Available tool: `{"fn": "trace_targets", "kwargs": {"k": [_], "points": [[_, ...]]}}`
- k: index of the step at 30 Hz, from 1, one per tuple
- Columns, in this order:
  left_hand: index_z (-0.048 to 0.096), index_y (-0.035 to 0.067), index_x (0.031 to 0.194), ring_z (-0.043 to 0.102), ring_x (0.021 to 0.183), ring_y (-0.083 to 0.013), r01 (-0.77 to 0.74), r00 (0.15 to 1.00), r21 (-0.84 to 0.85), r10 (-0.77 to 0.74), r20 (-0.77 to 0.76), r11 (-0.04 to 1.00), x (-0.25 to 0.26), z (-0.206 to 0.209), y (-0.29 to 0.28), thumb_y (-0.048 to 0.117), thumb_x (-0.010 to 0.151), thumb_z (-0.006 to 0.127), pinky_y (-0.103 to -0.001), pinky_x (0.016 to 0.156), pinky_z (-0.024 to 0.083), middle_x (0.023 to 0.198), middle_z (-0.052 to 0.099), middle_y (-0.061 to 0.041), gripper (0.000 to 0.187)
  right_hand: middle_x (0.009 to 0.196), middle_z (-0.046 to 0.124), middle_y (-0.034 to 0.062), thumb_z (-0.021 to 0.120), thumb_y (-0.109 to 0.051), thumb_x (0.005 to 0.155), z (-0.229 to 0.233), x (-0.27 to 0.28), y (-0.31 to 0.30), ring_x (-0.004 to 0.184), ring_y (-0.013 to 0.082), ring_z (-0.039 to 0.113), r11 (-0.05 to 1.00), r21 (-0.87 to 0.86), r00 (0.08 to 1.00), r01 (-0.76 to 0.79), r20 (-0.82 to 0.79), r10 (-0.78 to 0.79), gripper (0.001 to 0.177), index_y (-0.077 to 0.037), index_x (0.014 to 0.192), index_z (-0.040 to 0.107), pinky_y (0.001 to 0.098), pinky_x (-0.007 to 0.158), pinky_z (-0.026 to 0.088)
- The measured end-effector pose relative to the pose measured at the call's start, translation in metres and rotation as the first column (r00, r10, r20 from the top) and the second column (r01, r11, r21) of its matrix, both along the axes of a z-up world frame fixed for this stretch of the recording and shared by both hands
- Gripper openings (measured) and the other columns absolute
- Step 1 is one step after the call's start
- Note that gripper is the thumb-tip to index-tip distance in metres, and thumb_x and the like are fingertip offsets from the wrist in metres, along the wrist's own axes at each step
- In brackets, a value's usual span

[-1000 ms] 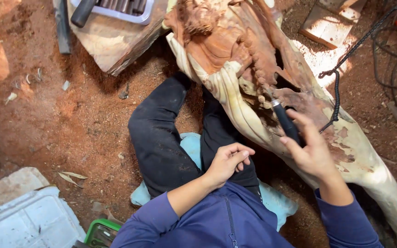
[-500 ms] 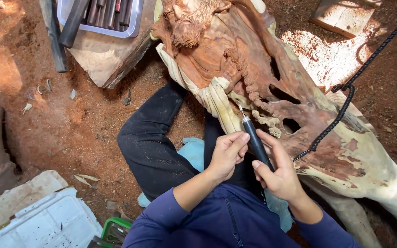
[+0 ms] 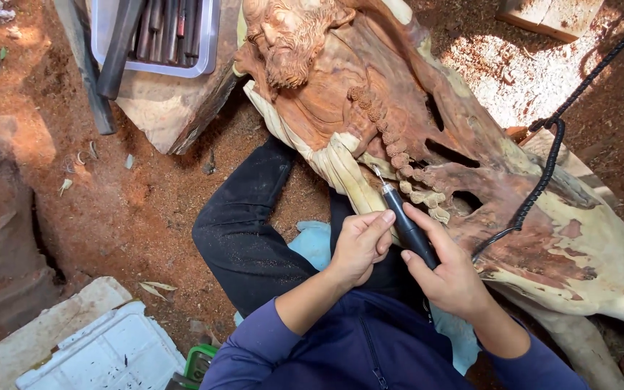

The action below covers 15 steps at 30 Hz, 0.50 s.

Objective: Carving intricate details into a large wooden sculpture using a handheld rotary tool.

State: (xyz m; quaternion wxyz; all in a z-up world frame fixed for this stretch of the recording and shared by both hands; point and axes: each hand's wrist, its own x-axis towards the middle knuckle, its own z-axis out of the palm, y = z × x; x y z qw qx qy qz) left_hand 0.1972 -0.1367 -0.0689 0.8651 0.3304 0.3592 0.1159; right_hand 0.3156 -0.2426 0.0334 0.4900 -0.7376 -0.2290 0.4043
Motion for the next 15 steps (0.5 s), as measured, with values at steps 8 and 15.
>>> {"fn": "trace_targets", "kwargs": {"k": [8, 15], "points": [[0.073, -0.008, 0.103, 0.033, 0.035, -0.0031, -0.16, 0.979, 0.058, 0.166, -0.119, 0.985, 0.013, 0.018, -0.005, 0.007, 0.102, 0.064, -0.014, 0.032, 0.03, 0.045, 0.039, -0.003, 0.018, 0.096, 0.079, 0.0153, 0.068, -0.006, 0.082, -0.001, 0.01, 0.0, 0.068, 0.0261, 0.081, 0.977, -0.188, 0.993, -0.106, 0.035, 0.114, 0.066, -0.031, 0.142, 0.064, 0.0359, 0.057, 0.063], [0.071, -0.008, 0.11, 0.036, 0.035, -0.0044, -0.108, 0.991, -0.013, 0.107, -0.079, 0.994, 0.012, 0.032, 0.012, 0.007, 0.103, 0.061, -0.016, 0.031, 0.031, 0.048, 0.041, -0.005, 0.019, 0.095, 0.076, 0.0181, 0.065, -0.003, 0.081, 0.013, 0.008, 0.008, 0.058, 0.0254, 0.077, 0.979, -0.192, 0.994, -0.064, -0.094, 0.046, 0.07, -0.03, 0.145, 0.061, 0.0349, 0.048, 0.061]]}}
